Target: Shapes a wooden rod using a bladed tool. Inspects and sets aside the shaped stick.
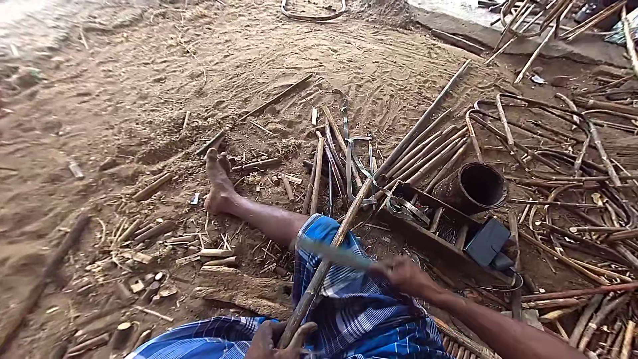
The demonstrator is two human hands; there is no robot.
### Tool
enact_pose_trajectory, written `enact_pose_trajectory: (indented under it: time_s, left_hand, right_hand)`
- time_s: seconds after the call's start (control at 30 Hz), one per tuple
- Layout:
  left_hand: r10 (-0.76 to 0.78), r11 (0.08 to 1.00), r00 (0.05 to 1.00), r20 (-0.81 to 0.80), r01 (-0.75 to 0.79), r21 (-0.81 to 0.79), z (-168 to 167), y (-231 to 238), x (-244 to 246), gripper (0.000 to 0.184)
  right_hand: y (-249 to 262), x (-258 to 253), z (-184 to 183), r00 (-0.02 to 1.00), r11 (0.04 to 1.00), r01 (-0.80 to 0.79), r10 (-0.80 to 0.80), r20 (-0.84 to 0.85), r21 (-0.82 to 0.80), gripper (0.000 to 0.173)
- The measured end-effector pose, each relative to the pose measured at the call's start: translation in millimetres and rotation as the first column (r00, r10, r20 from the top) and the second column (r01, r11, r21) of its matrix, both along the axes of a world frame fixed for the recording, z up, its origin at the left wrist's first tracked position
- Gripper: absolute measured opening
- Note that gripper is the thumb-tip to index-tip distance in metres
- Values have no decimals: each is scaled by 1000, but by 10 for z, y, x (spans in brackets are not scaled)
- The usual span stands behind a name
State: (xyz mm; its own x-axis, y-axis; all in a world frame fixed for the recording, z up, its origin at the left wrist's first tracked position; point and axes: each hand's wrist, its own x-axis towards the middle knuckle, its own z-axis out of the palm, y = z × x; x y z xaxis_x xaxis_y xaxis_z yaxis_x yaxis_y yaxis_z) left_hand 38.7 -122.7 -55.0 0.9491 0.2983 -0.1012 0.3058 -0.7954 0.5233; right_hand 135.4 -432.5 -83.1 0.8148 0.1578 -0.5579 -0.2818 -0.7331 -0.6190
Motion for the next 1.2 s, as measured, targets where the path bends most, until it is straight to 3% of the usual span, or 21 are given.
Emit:
enact_pose_trajectory:
  time_s: [0.07,0.1,0.2,0.23,0.33,0.37,0.47,0.5,0.6,0.73,0.83,0.87,0.93,0.97,1.0,1.07,1.1,1.2]
  left_hand:
    - [-55,994,994,90,47,94,-14,-47,-34,63]
    - [-69,990,990,121,53,132,-18,-58,-44,62]
    - [-88,985,983,159,63,158,-38,-18,-70,61]
    - [-90,989,984,151,71,130,-42,-10,-60,62]
    - [-49,997,998,25,51,-66,-33,31,-3,60]
    - [-26,986,998,-61,16,-165,-50,74,23,56]
    - [18,933,983,-181,-81,-350,-153,219,9,43]
    - [29,923,982,-186,-98,-372,-155,232,-4,39]
    - [19,930,984,-177,-83,-358,-121,215,15,37]
    - [27,878,987,-158,-99,-468,-144,294,-31,31]
    - [28,887,990,-137,-88,-454,-142,269,1,42]
    - [39,898,992,-121,-88,-430,-157,250,8,45]
    - [54,908,992,-116,-98,-409,-168,252,-7,44]
    - [54,899,990,-130,-105,-425,-172,253,-13,41]
    - [49,883,988,-145,-110,-456,-170,257,2,38]
    - [38,856,984,-175,-123,-502,-154,260,20,34]
    - [44,838,982,-185,-137,-528,-153,250,18,33]
    - [68,774,968,-242,-204,-599,-144,269,11,27]
  right_hand:
    - [-105,200,-118,970,969,243,-241,40,-47,67]
    - [-106,201,-156,973,973,225,-221,62,-57,68]
    - [6,-38,3,993,992,-106,109,52,-64,64]
    - [-26,-8,47,996,996,-74,76,43,-54,63]
    - [-234,223,-269,945,947,319,-316,87,-23,69]
    - [-234,206,-355,944,948,317,-312,107,-38,70]
    - [-77,-77,-245,982,988,-78,99,160,-133,66]
    - [-68,-78,-193,988,989,-61,80,135,-137,66]
    - [-144,142,-320,958,957,273,-261,118,-96,71]
    - [-104,56,-207,991,992,101,-94,96,-74,65]
    - [-268,222,-299,963,966,256,-251,100,-34,68]
    - [-231,176,-307,974,980,200,-197,115,-18,67]
    - [-80,-25,-199,984,994,-93,102,148,-65,64]
    - [-53,-60,-151,976,982,-160,172,132,-96,65]
    - [-71,-5,-140,990,993,-84,92,106,-79,66]
    - [-140,190,-250,976,977,213,-211,55,-20,68]
    - [-144,208,-330,966,969,246,-244,85,-14,69]
    - [8,-6,-201,980,986,-148,157,127,-72,64]
